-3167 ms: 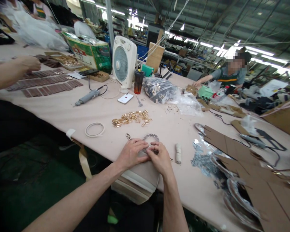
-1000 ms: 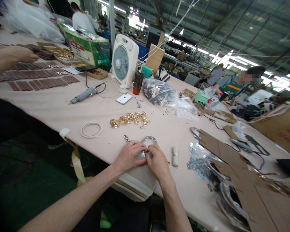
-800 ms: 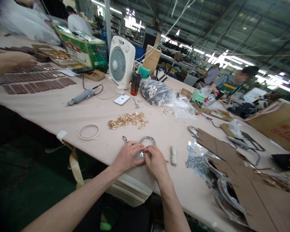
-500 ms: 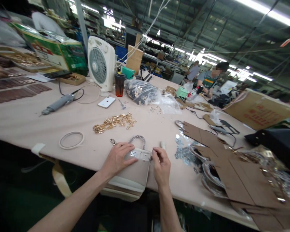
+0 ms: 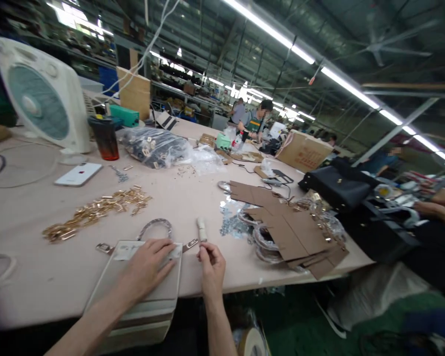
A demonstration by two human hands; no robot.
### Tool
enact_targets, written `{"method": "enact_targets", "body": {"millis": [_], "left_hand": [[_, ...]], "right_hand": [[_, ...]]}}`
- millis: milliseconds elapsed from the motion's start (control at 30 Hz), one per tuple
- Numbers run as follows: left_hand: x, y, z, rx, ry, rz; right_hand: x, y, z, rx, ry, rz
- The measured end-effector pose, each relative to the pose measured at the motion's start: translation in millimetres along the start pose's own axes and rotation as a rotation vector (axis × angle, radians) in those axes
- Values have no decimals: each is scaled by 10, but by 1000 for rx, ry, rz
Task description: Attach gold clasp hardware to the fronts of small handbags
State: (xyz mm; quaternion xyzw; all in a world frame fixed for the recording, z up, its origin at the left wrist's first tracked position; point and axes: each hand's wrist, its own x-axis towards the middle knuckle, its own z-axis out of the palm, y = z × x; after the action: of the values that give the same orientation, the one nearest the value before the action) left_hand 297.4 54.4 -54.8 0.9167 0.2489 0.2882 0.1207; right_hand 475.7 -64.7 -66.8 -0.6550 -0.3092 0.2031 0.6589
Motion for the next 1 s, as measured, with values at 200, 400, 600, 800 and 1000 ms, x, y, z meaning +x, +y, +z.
{"method": "enact_targets", "body": {"millis": [200, 400, 600, 800, 1000], "left_hand": [[97, -159, 126, -18, 39, 52], [72, -93, 98, -3, 68, 32], [73, -75, 102, -2, 59, -3], [40, -58, 102, -14, 89, -2], [28, -32, 84, -9, 112, -11]], "right_hand": [[190, 106, -160, 145, 81, -4], [687, 137, -460, 70, 248, -58], [1161, 145, -677, -210, 206, -116], [1439, 198, -728, -517, 170, -261], [1773, 257, -551, -696, 22, -349]]}}
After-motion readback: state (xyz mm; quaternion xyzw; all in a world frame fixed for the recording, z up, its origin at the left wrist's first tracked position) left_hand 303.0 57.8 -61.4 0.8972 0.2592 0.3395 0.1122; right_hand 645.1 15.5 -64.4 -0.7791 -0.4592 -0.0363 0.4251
